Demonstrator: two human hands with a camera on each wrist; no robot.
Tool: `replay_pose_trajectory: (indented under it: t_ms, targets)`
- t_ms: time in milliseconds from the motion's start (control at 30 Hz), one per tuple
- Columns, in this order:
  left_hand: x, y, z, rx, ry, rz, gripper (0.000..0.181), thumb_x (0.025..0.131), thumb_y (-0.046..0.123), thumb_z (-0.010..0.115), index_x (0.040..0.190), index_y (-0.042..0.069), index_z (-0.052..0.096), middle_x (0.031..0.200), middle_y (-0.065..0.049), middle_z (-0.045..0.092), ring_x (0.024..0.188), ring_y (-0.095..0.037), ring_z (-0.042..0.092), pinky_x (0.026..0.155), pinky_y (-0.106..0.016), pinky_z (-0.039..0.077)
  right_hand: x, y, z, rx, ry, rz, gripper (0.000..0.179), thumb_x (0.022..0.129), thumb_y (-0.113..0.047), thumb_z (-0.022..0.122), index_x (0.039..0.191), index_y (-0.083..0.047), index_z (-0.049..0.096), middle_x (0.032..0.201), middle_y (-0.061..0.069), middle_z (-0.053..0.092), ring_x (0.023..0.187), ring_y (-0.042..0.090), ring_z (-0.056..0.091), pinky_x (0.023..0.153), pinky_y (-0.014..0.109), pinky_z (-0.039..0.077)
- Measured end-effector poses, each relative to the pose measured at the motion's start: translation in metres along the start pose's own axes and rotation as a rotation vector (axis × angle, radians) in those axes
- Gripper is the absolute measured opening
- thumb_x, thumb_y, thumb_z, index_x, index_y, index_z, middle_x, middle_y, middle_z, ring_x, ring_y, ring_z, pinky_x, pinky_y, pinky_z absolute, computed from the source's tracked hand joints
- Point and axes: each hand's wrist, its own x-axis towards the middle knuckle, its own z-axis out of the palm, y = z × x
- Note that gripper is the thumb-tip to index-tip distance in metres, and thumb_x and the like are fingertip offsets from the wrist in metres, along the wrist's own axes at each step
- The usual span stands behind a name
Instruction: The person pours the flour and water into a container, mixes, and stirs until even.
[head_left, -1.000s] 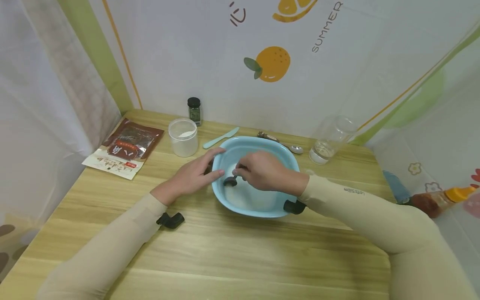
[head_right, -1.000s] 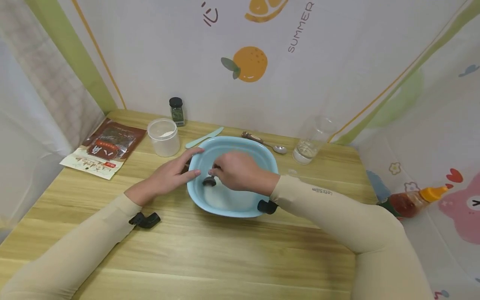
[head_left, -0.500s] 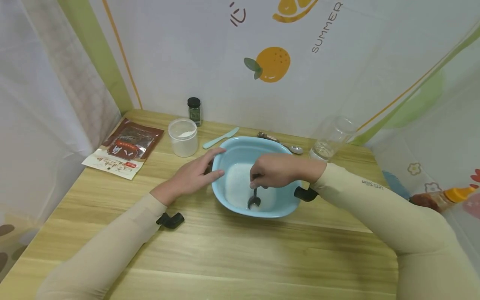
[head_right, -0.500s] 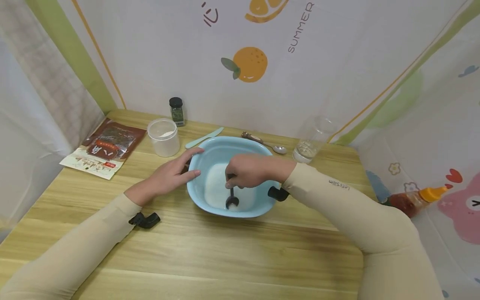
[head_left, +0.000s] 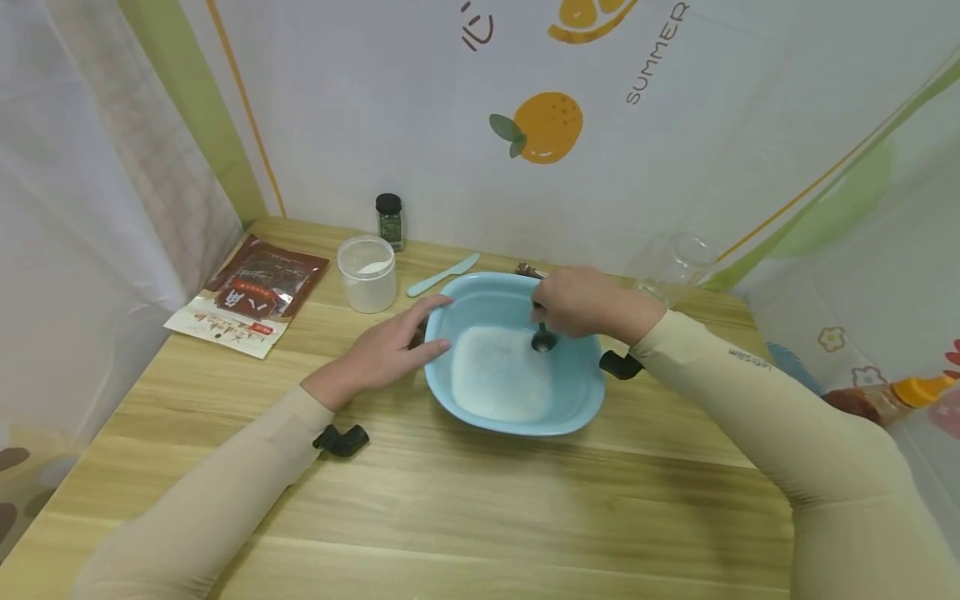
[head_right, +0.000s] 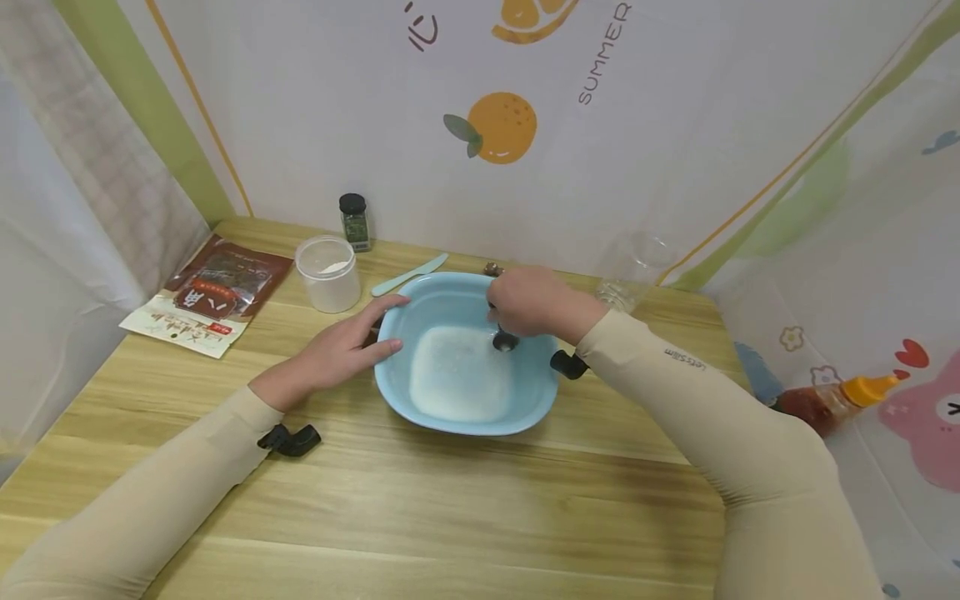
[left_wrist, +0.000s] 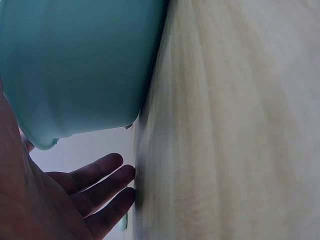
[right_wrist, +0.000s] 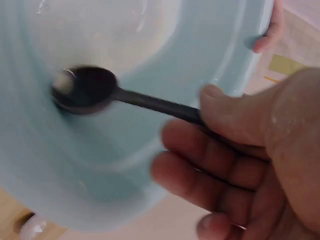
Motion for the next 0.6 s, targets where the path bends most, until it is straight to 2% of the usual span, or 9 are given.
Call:
replay_pose_trajectory:
  t_ms: [133,267,433,533,600]
  targets:
    - [0.0,-0.001,0.0,0.003,0.008,0.013,0.07,0.112,0.06,0.056,0.171,0.028,0.035,0.139,-0.009,0.072,0.124,-0.024,0.072,0.096,-0.056,0.06,0.003,-0.002,0.007,-0.023,0.151,0.017,0.023,0.112,-0.026,0.069,0.096,-0.01,0.078,0.077,0.001,0.065,0.07,0.021,0.06,0.063,0.04,0.052]
    - [-0.001,-0.004,0.002,-0.002,0.025,0.035,0.072,0.112,0.062,0.055,0.171,0.027,0.036,0.139,-0.012,0.072,0.122,-0.027,0.074,0.093,-0.055,0.06,0.005,-0.004,0.014,0.039,0.249,-0.008,0.023,0.111,-0.025,0.071,0.102,-0.005,0.081,0.084,0.005,0.074,0.074,0.023,0.065,0.067,0.043,0.055]
    - [-0.001,-0.001,0.0,0.0,0.009,0.02,0.071,0.112,0.062,0.055,0.171,0.028,0.034,0.144,-0.012,0.069,0.127,-0.028,0.072,0.096,-0.057,0.06,0.005,0.0,0.018,0.162,0.251,-0.002,0.026,0.112,-0.023,0.07,0.117,-0.001,0.083,0.104,0.009,0.082,0.084,0.022,0.073,0.075,0.043,0.059]
    - [0.0,-0.001,-0.001,0.006,-0.001,0.011,0.071,0.112,0.062,0.055,0.172,0.029,0.033,0.145,-0.011,0.069,0.128,-0.027,0.071,0.096,-0.057,0.059,0.003,0.006,0.018,0.21,0.234,-0.018,0.026,0.113,-0.022,0.069,0.118,0.0,0.082,0.103,0.01,0.081,0.081,0.019,0.071,0.074,0.041,0.057]
    - [0.0,-0.001,-0.001,0.01,-0.002,0.011,0.071,0.112,0.062,0.055,0.172,0.029,0.033,0.145,-0.011,0.069,0.127,-0.027,0.071,0.096,-0.056,0.059,0.001,0.01,0.017,0.225,0.207,-0.041,0.024,0.113,-0.02,0.069,0.113,-0.001,0.083,0.095,0.008,0.079,0.074,0.017,0.067,0.07,0.039,0.054]
